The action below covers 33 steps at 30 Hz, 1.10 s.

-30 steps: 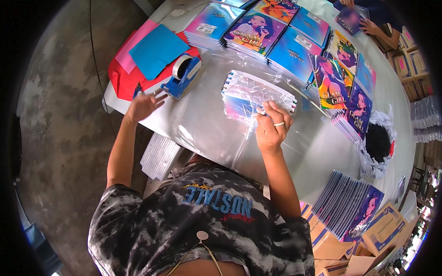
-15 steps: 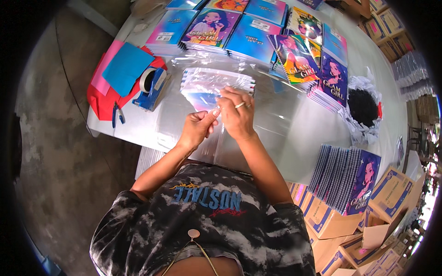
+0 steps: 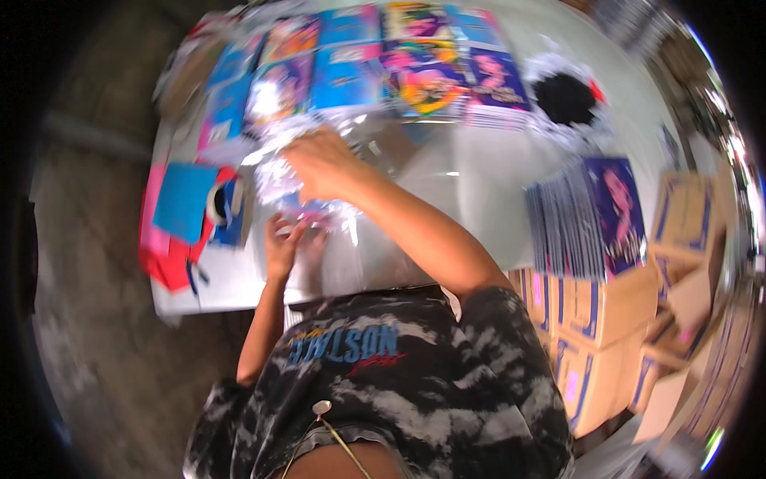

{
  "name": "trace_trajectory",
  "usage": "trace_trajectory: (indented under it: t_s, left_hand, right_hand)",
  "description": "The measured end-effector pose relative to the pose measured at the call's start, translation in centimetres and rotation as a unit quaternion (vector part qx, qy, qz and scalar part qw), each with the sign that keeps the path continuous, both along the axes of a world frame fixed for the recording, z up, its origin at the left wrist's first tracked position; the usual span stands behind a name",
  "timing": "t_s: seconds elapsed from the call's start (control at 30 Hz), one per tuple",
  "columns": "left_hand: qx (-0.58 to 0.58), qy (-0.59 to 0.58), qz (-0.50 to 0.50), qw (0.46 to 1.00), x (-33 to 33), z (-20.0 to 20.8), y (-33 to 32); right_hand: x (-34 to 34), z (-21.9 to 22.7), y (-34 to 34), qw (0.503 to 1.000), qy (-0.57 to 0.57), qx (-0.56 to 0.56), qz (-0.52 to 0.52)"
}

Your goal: The person places spiral-bound notebooks into clear plastic bags and seals them with tape. The person repeatedly picks up a notebook, inserts it into a bag, and uses a tape dispenser to seal the bag before stacking it.

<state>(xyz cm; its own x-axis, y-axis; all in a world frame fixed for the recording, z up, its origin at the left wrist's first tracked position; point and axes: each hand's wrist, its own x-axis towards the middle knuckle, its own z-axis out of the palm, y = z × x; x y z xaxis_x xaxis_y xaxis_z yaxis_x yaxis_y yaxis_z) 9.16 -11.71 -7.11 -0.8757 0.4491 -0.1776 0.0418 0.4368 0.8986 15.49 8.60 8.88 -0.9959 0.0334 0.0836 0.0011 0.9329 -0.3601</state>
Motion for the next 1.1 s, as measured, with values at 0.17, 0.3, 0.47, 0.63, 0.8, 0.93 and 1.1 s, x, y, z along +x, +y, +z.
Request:
trace_trajectory:
  t_s: [0.17,0.3,0.47,0.63,0.8,0.93,1.1]
  left_hand:
    - [0.022,-0.035,-0.317,0.948,-4.2,3.6,2.4]
    - [0.117,0.225,-0.382,0.889,1.4,17.2,10.9]
    - [0.381,0.438,-0.462,0.671,13.1,25.6,28.1]
    - [0.415,0.425,-0.536,0.6,20.9,16.8,37.7]
    - [0.435,0.355,-0.522,0.642,22.2,14.6,37.6]
    - [0.354,-0.135,-0.537,0.754,22.6,9.8,39.2]
    - [0.308,-0.276,-0.496,0.764,26.7,8.2,40.8]
  right_hand:
    - [8.6,3.3,2.9,0.992,0.127,0.013,-0.022]
    - [22.7,10.0,5.8,0.968,0.191,-0.033,-0.162]
    - [36.6,12.3,5.3,0.812,0.356,0.168,-0.43]
    - [43.2,3.1,7.3,0.783,0.247,0.211,-0.53]
    - [45.9,-0.2,7.5,0.694,0.439,0.001,-0.571]
    - [46.1,-5.4,12.9,0.473,0.55,-0.233,-0.648]
    - [45.9,-16.2,18.4,0.318,0.711,-0.312,-0.545]
